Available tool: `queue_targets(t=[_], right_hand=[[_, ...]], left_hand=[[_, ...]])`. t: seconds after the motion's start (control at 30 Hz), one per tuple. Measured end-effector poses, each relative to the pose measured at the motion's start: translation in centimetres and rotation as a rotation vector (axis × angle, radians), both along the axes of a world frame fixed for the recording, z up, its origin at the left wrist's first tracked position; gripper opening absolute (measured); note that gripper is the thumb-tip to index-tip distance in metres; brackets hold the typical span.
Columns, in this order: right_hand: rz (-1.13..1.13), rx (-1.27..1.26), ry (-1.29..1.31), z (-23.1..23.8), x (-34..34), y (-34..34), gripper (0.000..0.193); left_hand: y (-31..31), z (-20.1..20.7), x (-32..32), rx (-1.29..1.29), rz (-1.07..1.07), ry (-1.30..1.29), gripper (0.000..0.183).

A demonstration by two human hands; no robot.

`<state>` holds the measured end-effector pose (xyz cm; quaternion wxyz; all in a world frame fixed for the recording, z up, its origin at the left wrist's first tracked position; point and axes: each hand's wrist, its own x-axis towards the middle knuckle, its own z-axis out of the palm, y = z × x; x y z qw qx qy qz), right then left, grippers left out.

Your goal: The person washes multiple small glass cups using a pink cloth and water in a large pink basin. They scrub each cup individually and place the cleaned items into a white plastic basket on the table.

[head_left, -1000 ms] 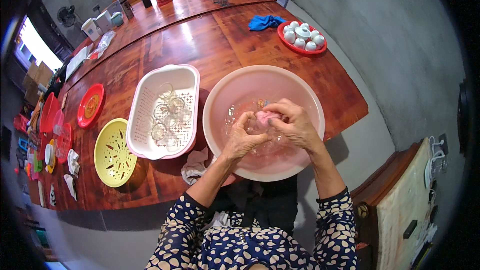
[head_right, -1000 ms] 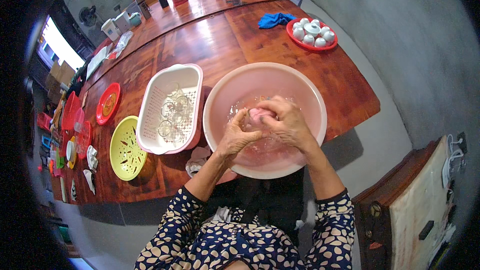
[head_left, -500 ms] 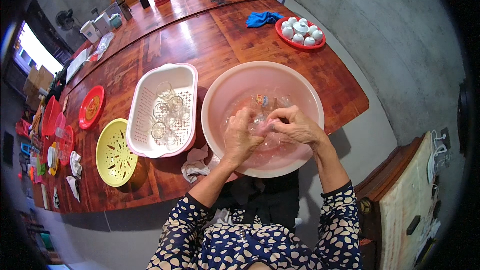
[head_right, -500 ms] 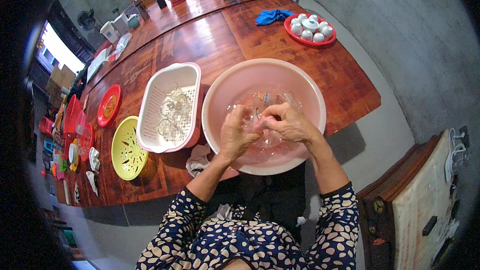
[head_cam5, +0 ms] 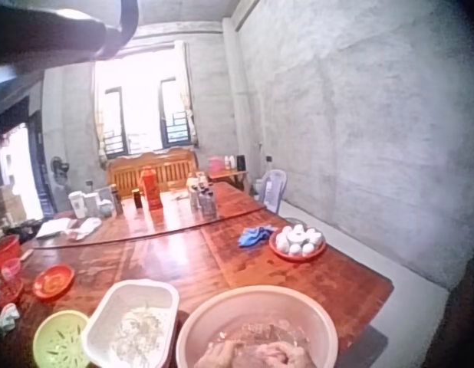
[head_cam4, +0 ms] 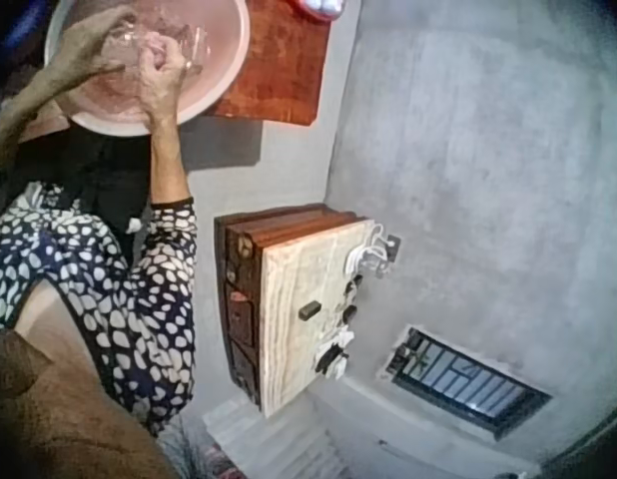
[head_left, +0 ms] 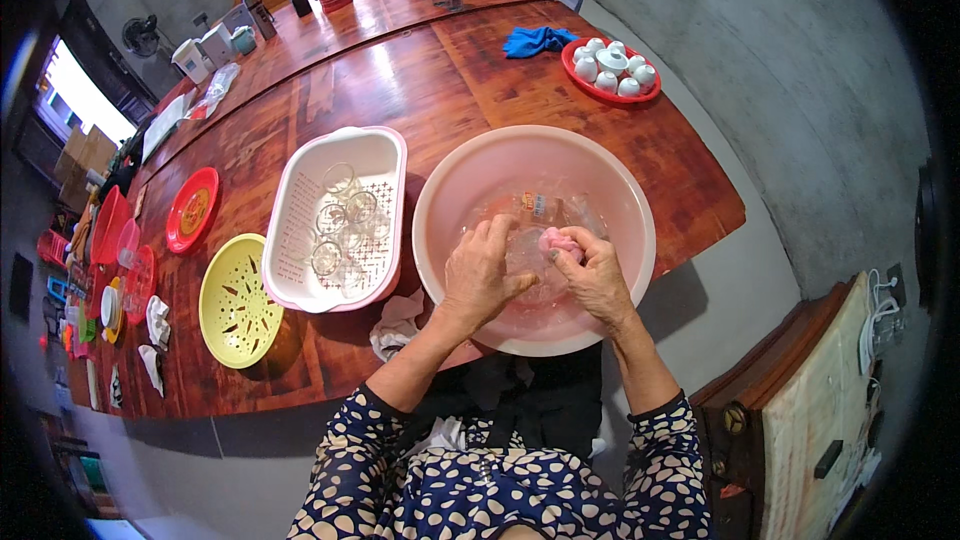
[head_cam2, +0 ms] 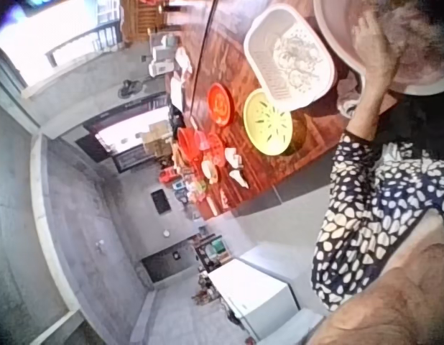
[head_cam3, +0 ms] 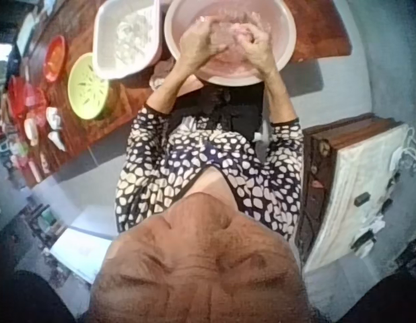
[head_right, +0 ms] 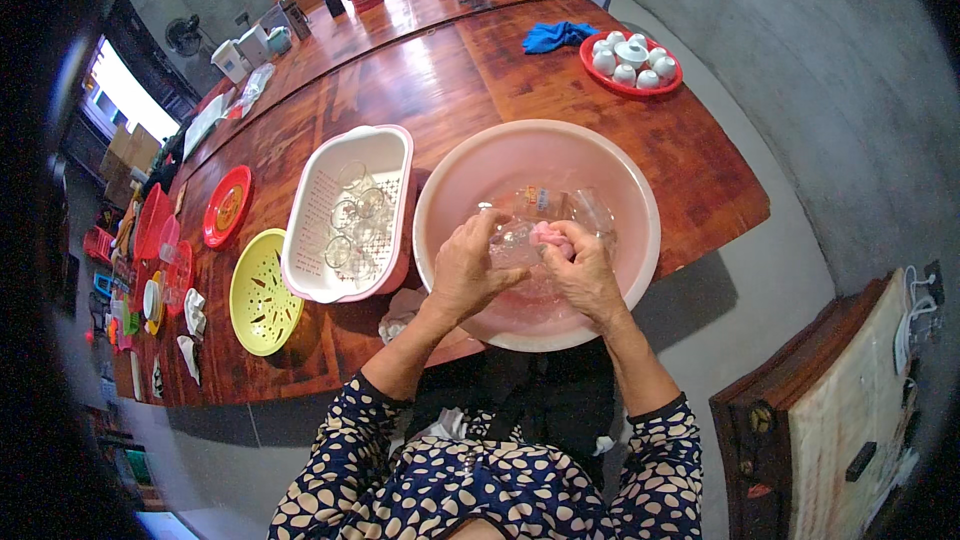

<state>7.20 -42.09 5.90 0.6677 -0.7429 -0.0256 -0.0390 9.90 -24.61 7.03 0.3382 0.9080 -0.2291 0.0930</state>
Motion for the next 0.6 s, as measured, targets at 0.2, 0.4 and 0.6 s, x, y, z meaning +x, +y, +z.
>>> queue_targets(t=[0.2,0.4,0.6], right_hand=[[0.005,0.181,0.193,-1.9,-0.1,-0.1,0.014],[-0.065,0.437,0.227,-0.7,-1.0,-0.3,0.018],[-0.045,0.468,0.152,-1.6,-1.1,-0.3,0.021]], left_hand=[[-0.3,1.0,-0.6,0.225,-0.009,-0.201,0.053],[0.5,2.0,-0.4,-0.115,-0.021,0.132,0.055],[5.1,2.3,1.0,-0.903,-0.071,0.521,0.068]])
